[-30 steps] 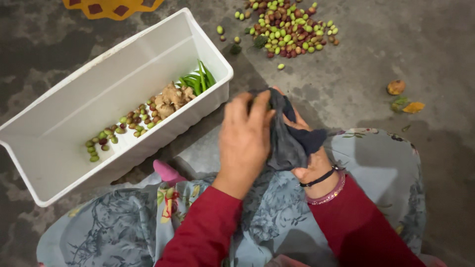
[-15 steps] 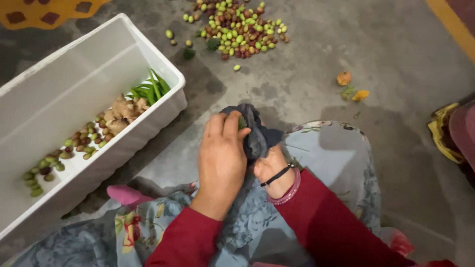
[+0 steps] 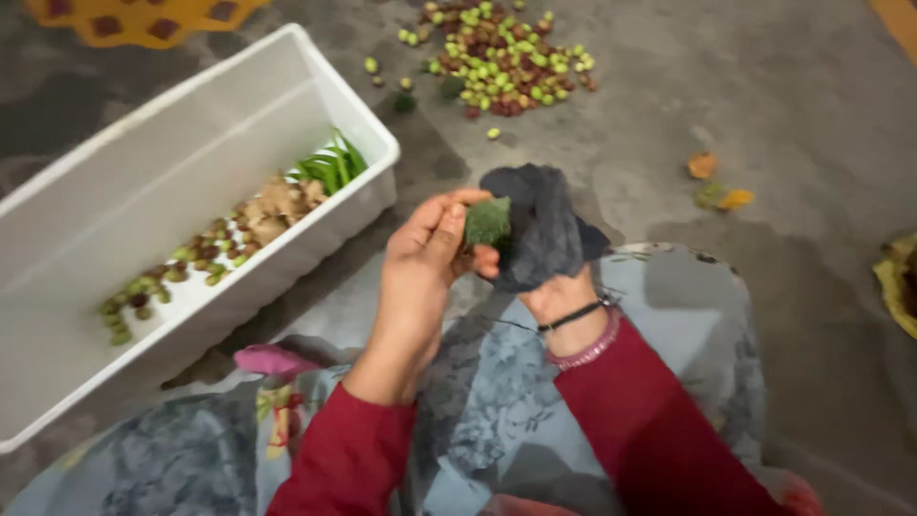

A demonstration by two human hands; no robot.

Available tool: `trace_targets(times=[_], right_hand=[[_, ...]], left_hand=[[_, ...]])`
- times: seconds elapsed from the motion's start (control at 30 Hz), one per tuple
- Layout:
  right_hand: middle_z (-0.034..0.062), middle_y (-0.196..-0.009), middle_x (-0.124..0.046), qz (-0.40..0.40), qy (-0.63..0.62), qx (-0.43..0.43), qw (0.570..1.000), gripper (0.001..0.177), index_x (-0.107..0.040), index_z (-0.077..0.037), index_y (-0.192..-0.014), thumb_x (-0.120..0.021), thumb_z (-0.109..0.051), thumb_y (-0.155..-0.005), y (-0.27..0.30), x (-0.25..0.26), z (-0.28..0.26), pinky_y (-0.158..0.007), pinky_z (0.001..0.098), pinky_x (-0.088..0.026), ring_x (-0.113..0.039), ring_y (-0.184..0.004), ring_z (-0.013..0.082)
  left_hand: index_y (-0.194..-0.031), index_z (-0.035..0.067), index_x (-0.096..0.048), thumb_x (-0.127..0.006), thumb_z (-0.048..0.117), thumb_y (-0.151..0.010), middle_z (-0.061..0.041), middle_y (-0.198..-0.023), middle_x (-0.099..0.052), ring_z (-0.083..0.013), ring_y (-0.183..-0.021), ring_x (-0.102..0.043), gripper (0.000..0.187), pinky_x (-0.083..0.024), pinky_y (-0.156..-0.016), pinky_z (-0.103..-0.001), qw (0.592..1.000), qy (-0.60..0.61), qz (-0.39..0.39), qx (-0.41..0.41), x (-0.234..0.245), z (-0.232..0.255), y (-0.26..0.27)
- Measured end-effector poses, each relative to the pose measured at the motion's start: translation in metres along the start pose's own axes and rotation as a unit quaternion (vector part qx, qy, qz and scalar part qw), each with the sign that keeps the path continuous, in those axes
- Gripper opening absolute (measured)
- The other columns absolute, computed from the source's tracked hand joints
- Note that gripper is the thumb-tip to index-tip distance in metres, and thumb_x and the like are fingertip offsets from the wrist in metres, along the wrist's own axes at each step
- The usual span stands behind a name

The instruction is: The person sits on the floor and sorts a pile of small green and brown fruits, ginger, and green chilies. They pick up the fruits one by one, inspect them, and place them into a white rectangular container. The person also uses a dark cloth to wipe a spiky green fruit before placing it in the container.

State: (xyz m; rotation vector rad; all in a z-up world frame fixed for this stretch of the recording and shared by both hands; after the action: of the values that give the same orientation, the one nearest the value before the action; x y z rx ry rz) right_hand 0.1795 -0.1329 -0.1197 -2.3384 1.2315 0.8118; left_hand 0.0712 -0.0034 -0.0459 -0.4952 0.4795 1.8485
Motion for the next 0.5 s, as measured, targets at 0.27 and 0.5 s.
trace_targets(times=[0.27,0.5], right_hand=[[0.0022,-0.142,-0.057,-0.139,0.114,0.034,0.983,0.077,-0.039,-0.022,-0.154,-0.081,-0.034,-0.09,0.052,-0.035,-0.016,-0.115,0.0345,-0.046,-0.057,-0.132,0.0153],[0.0056,-0.127,-0.068,0.056,-0.045,-0.119,0.99,0.044,-0.057,-0.01,-0.137,-0.067,-0.013,-0.095,0.023,-0.044,-0.002,-0.101,0.0308,-0.056,-0.068,-0.116,0.0172]], left_hand=[[-0.129,0.0,-0.063,-0.062,0.011,-0.099,-0.006,-0.105,-0.067,-0.0164,-0.086,-0.07,0.032,-0.06,-0.079,-0.031,0.998,-0.028,0.046,-0.032,0.006,0.004,-0.007],[-0.128,0.006,-0.069,-0.065,0.009,-0.106,-0.01,-0.116,-0.07,-0.0241,-0.106,-0.071,0.023,-0.056,-0.092,-0.035,0.878,-0.355,0.15,-0.282,0.001,0.017,0.009]])
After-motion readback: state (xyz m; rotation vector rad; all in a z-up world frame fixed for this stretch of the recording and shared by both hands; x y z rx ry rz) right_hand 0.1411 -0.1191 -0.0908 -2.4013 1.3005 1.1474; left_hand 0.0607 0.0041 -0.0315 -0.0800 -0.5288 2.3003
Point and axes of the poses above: each hand's wrist, its own y-axis away from the middle knuckle, its own x-axis out of the back of the hand, z = x × y, the point moved 2 cm from there along -y, towards the middle knuckle
